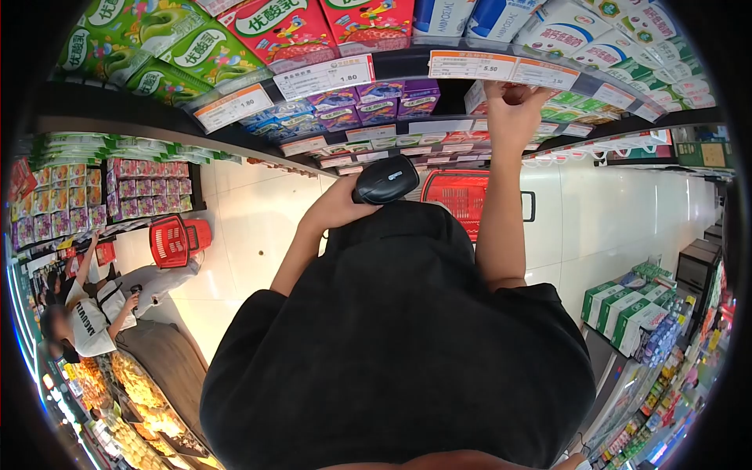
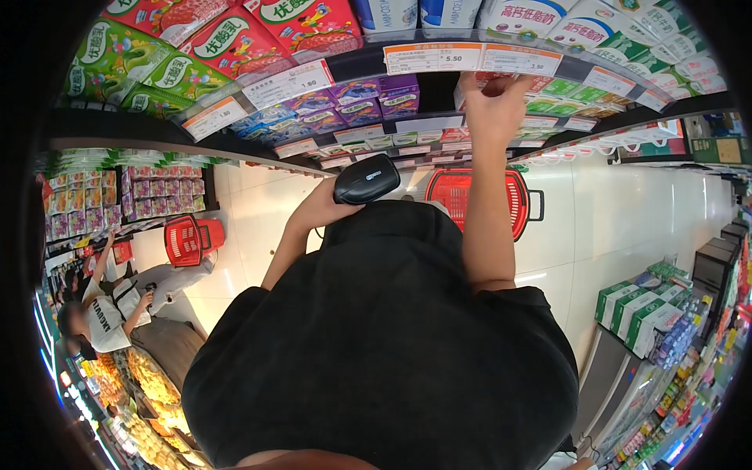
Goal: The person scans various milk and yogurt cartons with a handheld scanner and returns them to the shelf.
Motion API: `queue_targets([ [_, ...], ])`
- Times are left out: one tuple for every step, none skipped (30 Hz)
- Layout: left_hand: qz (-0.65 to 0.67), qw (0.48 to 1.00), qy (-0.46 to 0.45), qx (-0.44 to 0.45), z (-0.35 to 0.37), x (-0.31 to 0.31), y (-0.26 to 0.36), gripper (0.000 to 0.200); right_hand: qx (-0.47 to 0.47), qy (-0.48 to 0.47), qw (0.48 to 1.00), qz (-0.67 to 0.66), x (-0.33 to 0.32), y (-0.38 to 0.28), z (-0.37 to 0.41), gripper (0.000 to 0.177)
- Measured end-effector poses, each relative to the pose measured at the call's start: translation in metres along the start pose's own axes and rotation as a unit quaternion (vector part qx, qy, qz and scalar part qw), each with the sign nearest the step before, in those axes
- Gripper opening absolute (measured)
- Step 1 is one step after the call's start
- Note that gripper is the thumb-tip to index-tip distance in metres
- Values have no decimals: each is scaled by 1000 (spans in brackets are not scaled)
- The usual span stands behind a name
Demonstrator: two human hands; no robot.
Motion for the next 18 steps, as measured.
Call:
queue_targets([
  [-2, 1000, 0, 0, 0, 0, -1, 40, -12, 31, 995, -92, 4, 4, 0, 79],
  [-4, 1000, 0, 1, 0, 0, -2, 40, -11, 31, 995, -92, 6, 7, 0, 79],
  [-4, 1000, -1, 1, 1, 0, -4, 40, -26, 43, 995, -90, 8, 9, 1, 77],
  [4, 1000, -1, 0, 1, 1, -5, 40, -42, 55, 994, -88, 9, 10, 1, 75],
  [12, 1000, 0, 0, 0, 1, -5, 41, -43, 56, 994, -88, 12, 12, 0, 75],
  [12, 1000, 1, 1, 0, 1, -4, 41, -77, 96, 989, -77, 14, 12, 0, 74],
  [16, 1000, -1, -3, 0, 1, -2, 41, -111, 136, 982, -66, 16, 12, 1, 74],
  [21, 1000, -2, -6, 0, 1, -1, 42, -112, 136, 982, -68, 17, 12, 1, 74],
  [20, 1000, -1, -5, -1, 0, -1, 42, -122, 133, 983, -47, 17, 11, 1, 71],
  [17, 1000, -7, -6, -1, 0, -3, 46, -131, 130, 983, -25, 16, 11, 2, 70],
  [14, 1000, -14, -6, -2, 0, -3, 50, -131, 130, 982, -25, 16, 9, 3, 70],
  [14, 1000, -14, -6, -2, -1, -3, 50, -145, 127, 981, 0, 16, 8, 4, 70],
  [14, 1000, -17, -6, -2, -1, -2, 50, -159, 125, 979, 25, 16, 6, 5, 70],
  [13, 1000, -20, -6, -2, -2, -2, 50, -159, 126, 979, 25, 17, 4, 5, 70],
  [12, 1000, -21, -5, -2, -2, -2, 50, -146, 119, 982, -12, 17, 3, 6, 70],
  [11, 1000, -20, -2, -3, -2, -2, 49, -132, 112, 984, -49, 18, 2, 6, 70],
  [9, 1000, -19, 1, -3, -2, -2, 49, -133, 113, 983, -49, 18, 0, 8, 70],
  [9, 1000, -18, 2, -4, -2, -1, 49, -118, 117, 986, -33, 17, -2, 10, 70],
])
Point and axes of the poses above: each hand's wrist, its own z-axis away from the middle knuckle, its own x-axis out of the palm, y = z × x, the point moved 1 cm from there along -z, towards the middle knuckle, and after that the axes turned 8 degrees about -z, right-handed, at the moved point
